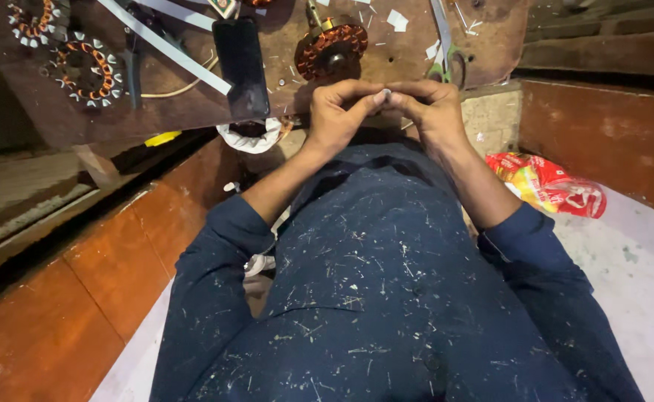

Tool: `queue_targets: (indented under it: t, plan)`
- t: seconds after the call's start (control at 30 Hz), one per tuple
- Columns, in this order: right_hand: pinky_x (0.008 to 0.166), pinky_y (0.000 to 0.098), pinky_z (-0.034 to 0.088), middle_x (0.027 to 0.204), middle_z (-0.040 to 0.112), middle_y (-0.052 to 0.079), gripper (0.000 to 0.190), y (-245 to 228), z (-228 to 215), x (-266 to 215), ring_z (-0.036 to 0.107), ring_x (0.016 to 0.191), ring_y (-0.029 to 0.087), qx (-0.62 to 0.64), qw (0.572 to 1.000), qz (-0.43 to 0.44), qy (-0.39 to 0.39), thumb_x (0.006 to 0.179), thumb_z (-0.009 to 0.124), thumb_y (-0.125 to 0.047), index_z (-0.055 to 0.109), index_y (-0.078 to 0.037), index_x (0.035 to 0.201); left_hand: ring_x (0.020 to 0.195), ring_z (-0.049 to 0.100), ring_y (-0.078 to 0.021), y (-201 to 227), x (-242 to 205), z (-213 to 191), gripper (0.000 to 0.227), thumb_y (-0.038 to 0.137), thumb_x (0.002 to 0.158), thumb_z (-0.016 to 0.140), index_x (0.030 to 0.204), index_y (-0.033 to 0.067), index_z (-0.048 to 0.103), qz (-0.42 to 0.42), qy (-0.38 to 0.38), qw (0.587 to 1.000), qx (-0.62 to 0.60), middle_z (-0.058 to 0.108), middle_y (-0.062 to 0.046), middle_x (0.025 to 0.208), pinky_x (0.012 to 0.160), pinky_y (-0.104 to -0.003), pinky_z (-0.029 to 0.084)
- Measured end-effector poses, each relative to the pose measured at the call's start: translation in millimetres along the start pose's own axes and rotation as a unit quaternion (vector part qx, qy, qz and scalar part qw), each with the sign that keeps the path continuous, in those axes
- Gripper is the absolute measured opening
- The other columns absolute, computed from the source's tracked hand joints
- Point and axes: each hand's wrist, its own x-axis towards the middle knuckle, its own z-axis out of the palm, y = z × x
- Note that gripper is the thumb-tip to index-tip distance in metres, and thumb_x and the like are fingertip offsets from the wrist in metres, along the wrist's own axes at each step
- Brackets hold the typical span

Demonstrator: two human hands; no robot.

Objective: The person assembles small circular electrical components on a wooden workbench. They use scissors to cut white strips and wrap them around the copper-wound parts, then use a screwdriver to adjust or secure elements within the assembly. The person handles multiple similar components one at a time, placing finished pieces on the table.

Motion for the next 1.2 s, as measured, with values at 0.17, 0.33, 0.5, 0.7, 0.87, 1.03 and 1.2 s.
queue_targets:
  t: [0.17,0.33,0.5,0.7,0.87,1.03,1.2]
  plan:
    - [0.084,0.0283,0.059,0.102,0.077,0.012,0.016,6.2,-1.5,-1.6,0.073,0.091,0.016,-0.035,0.999,-0.019,0.016,0.097,0.075,-0.003,0.073,0.005,0.111,0.087,0.074,-0.0109,-2.3,0.5,6.4,0.015,0.004,0.093,0.076,0.106,-0.0039,0.077,0.005,0.006,1.0,-0.025,0.079,-0.009,0.096,0.081,-0.027,0.063]
    - [0.076,0.0282,0.059,0.097,0.076,0.009,0.019,13.0,1.9,-5.3,0.072,0.083,0.015,-0.026,0.996,0.003,0.086,0.099,0.073,-0.007,0.072,0.005,0.114,0.088,0.074,-0.0119,-7.8,-3.6,20.7,0.012,0.004,0.094,0.074,0.104,-0.0021,0.077,0.075,0.04,0.994,0.066,0.079,-0.008,0.097,0.081,-0.027,0.061]
    - [0.082,0.0262,0.059,0.104,0.075,0.008,0.021,13.4,5.7,-11.3,0.073,0.093,0.015,-0.144,0.98,-0.106,0.082,0.1,0.07,-0.004,0.074,0.002,0.119,0.089,0.072,-0.0136,-17.3,1.6,32.4,0.01,0.005,0.094,0.075,0.102,-0.0006,0.076,0.052,0.085,0.992,0.083,0.077,-0.008,0.095,0.081,-0.028,0.058]
    - [0.074,0.0321,0.055,0.093,0.075,0.012,0.02,29.8,-14.4,29.8,0.072,0.082,0.019,-0.364,0.907,-0.178,0.112,0.095,0.068,-0.001,0.078,-0.001,0.112,0.108,0.07,-0.0267,-22.8,21.2,19.2,0.024,0.012,0.097,0.073,0.118,0.0022,0.066,0.084,0.084,0.954,0.275,0.071,-0.014,0.113,0.096,-0.036,0.056]
    - [0.076,0.0476,0.053,0.095,0.069,0.023,0.021,34.4,-65.0,95.9,0.066,0.088,0.042,-0.515,0.774,-0.335,0.152,0.09,0.071,-0.002,0.073,0.004,0.11,0.135,0.048,-0.0368,0.2,34.1,-40.2,0.073,0.025,0.088,0.087,0.145,0.0034,0.046,0.248,0.156,0.813,0.503,0.049,-0.019,0.143,0.115,-0.05,0.035]
    - [0.075,0.0442,0.059,0.096,0.073,0.022,0.02,8.0,-102.5,124.8,0.072,0.086,0.037,-0.678,0.683,-0.222,0.155,0.097,0.07,-0.003,0.065,0.005,0.115,0.116,0.073,-0.0257,-0.3,63.3,-84.6,0.047,0.011,0.091,0.084,0.133,0.0039,0.063,0.13,0.026,0.963,0.235,0.073,-0.015,0.122,0.102,-0.036,0.059]
    - [0.074,0.0408,0.064,0.097,0.077,0.02,0.022,-20.1,-68.6,114.9,0.078,0.085,0.032,-0.25,0.961,-0.113,0.042,0.104,0.068,-0.004,0.057,0.006,0.12,0.096,0.078,-0.0222,-11.7,76.0,-76.4,0.04,0.007,0.084,0.084,0.121,0.0047,0.069,0.121,-0.013,0.959,0.257,0.078,-0.011,0.104,0.088,-0.034,0.061]
